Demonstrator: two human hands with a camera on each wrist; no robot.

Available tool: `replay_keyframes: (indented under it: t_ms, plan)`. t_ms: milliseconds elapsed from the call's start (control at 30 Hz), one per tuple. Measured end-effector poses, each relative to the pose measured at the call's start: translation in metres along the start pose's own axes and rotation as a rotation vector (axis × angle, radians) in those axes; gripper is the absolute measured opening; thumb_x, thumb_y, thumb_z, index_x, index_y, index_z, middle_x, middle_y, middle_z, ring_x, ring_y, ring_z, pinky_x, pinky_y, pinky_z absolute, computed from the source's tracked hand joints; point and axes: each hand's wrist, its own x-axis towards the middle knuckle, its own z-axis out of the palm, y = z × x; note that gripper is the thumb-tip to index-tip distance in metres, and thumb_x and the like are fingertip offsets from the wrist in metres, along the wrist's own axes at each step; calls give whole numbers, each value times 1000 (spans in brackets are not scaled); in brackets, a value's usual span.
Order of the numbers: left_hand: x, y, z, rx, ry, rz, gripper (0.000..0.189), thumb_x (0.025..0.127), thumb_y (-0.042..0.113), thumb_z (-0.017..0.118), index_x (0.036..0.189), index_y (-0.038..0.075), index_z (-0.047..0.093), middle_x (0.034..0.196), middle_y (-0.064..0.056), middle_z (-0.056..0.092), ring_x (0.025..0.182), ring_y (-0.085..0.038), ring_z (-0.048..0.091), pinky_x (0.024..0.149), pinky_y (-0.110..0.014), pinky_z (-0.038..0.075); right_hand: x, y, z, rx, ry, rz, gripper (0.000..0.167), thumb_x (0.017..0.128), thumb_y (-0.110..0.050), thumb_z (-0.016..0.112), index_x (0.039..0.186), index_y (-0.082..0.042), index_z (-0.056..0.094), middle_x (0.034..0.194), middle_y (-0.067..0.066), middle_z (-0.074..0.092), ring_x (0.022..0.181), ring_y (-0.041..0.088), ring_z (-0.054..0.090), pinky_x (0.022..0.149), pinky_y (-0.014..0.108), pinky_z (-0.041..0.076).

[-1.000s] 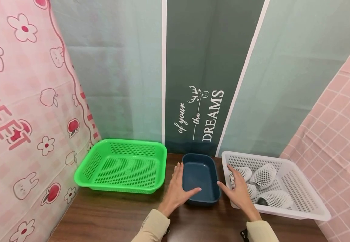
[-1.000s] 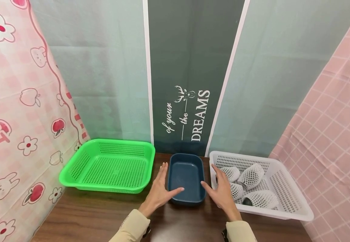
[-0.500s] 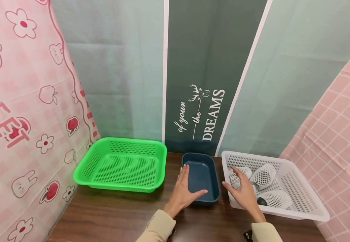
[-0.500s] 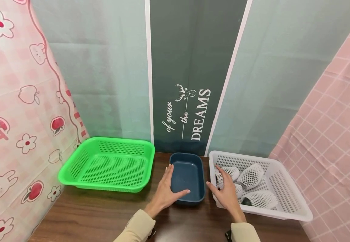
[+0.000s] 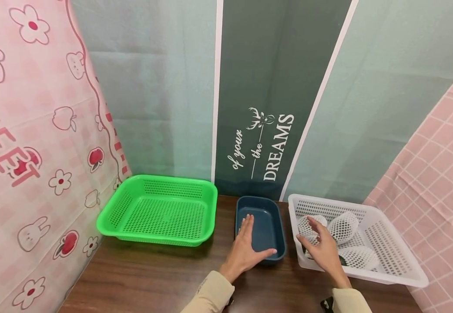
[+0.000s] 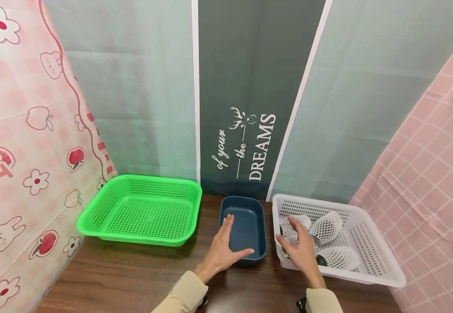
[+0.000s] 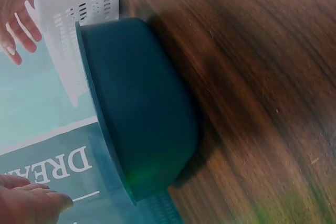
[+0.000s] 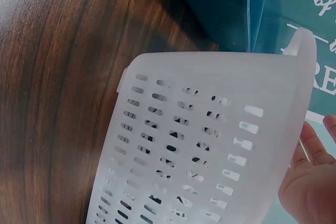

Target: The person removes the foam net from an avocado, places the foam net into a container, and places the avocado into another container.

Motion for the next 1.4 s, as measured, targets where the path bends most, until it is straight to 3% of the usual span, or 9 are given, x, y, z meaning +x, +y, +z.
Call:
replay_keyframes:
  t_ms: [233, 633, 1000, 1400]
  plan:
    - [1, 5, 4, -18, -42, -14, 109, 76, 62, 72, 156, 12, 18, 160, -5, 16, 144, -28, 17, 109, -54, 24, -1, 0, -5, -6, -6, 9, 60, 87, -22, 75, 138, -3, 49, 130, 24, 53, 114, 42, 53, 83, 63, 45]
    - [1, 11, 15, 3, -31, 37, 107, 75, 63, 73, 154, 10, 23, 158, -7, 21, 142, -27, 23, 106, -48, 34, -1, 1, -11, -18, -27, 54, 60, 87, -24, 75, 137, -2, 50, 129, 24, 53, 110, 44, 55, 83, 62, 46]
    - [0, 17, 25, 27, -36, 18, 105, 73, 62, 76, 152, 12, 28, 152, -7, 30, 132, -25, 40, 99, -42, 42, -4, 4, -22, -14, -64, 86, 61, 87, -24, 75, 138, -2, 49, 126, 27, 55, 106, 46, 58, 81, 59, 48]
    - [1, 22, 32, 41, -73, -8, 101, 73, 67, 72, 148, 11, 35, 151, -8, 32, 130, -24, 42, 99, -42, 43, -9, 12, -29, -3, -75, 129, 61, 86, -22, 75, 136, 0, 49, 124, 27, 57, 110, 45, 56, 84, 57, 48]
